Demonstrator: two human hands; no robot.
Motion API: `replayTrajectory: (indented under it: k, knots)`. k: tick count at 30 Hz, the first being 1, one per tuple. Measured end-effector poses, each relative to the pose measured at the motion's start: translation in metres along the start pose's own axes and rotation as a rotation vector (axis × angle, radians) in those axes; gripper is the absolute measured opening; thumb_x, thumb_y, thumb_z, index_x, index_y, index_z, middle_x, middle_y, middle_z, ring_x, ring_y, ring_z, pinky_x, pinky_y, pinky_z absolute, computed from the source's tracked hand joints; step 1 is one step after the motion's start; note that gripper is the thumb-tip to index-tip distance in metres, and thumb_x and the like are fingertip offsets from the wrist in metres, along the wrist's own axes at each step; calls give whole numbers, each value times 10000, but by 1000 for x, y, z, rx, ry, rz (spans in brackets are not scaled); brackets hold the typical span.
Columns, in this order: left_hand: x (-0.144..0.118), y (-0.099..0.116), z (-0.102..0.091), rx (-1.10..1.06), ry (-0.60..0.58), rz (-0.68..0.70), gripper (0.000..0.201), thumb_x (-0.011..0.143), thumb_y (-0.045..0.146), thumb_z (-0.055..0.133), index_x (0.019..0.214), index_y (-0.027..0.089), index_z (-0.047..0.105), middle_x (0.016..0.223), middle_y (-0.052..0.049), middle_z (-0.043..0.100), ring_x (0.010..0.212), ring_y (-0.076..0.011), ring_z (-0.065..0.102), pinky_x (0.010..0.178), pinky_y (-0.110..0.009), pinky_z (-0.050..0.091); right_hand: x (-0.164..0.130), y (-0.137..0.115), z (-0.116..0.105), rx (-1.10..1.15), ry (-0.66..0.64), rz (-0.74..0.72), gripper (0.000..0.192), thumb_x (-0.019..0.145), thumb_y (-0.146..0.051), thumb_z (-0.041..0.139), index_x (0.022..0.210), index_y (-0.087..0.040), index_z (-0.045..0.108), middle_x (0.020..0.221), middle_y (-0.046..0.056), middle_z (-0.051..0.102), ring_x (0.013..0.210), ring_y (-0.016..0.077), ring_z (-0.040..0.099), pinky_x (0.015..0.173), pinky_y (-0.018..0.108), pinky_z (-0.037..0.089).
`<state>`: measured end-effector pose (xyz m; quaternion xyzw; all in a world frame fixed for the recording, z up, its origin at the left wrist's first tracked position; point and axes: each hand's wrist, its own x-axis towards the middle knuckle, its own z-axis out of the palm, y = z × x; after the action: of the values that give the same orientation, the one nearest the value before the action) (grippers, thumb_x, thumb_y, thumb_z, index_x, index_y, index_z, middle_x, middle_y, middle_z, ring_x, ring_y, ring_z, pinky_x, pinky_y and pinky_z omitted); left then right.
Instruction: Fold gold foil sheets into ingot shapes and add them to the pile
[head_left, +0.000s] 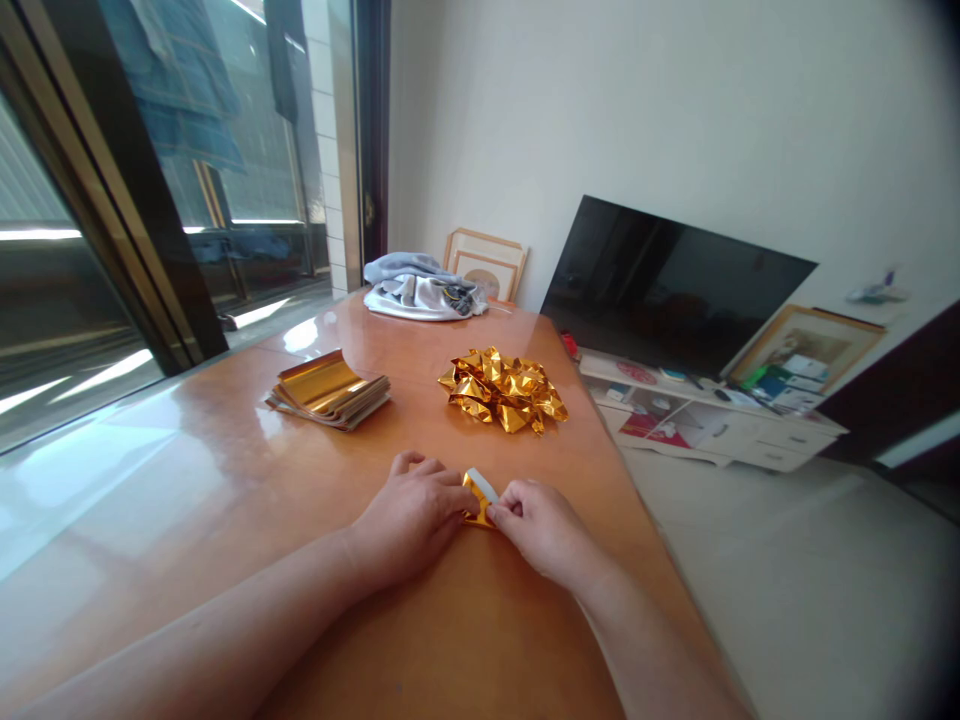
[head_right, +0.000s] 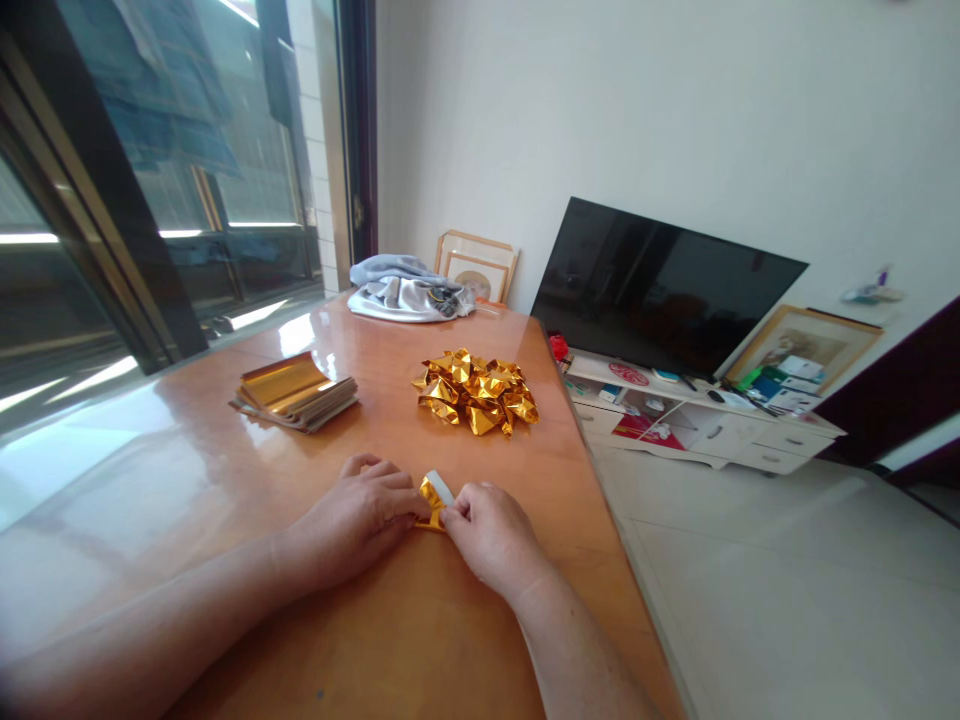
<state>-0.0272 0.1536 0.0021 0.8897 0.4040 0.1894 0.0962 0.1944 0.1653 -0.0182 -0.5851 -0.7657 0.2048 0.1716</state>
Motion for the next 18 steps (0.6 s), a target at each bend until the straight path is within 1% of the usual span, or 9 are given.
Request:
replayTrajectory:
  k: [6, 9, 12, 15, 18]
  knots:
    - [-1, 0, 0, 55, -17, 40, 253, 949, 222, 557, 1033, 390, 725, 973, 17, 700, 961, -215, 583, 1001, -472, 266, 2, -1, 2, -26, 22, 20, 226, 861, -373, 647, 699, -217, 627, 736, 2, 654, 654, 145, 547, 556, 252, 283]
    - [-1, 1, -1, 73, -31, 42, 261, 952, 229, 559, 1050, 396, 733, 971, 4, 695, 966, -221, 580, 1022, -501, 249, 2, 0, 3, 2, 28, 30, 222, 846, -373, 660, 697, -214, 614, 716, -5, 642, 646, 143, 539, 550, 250, 285]
    - [-1, 3, -2, 78, -41, 38, 259, 956, 226, 548, 1040, 382, 737, 985, 0, 693, 970, -224, 578, 1036, -518, 241, 2, 3, -1, 142, -8, 66, 207, 857, -372, 631, 732, -208, 607, 698, -18, 626, 630, 135, 526, 546, 239, 311]
    - [-1, 4, -3, 76, -48, 31, 267, 947, 215, 547, 1031, 378, 742, 965, -7, 687, 960, -229, 576, 1051, -531, 230, 1, 7, -11, 308, -53, 104, 199, 882, -351, 573, 756, -198, 588, 702, -26, 601, 640, 127, 512, 564, 226, 350]
    - [-1, 4, -2, 73, -48, 26, 273, 936, 207, 551, 1018, 378, 748, 930, -14, 679, 944, -234, 574, 1053, -536, 230, 0, 9, -18, 347, -61, 116, 177, 879, -324, 555, 765, -191, 582, 704, -31, 583, 644, 122, 496, 574, 220, 360]
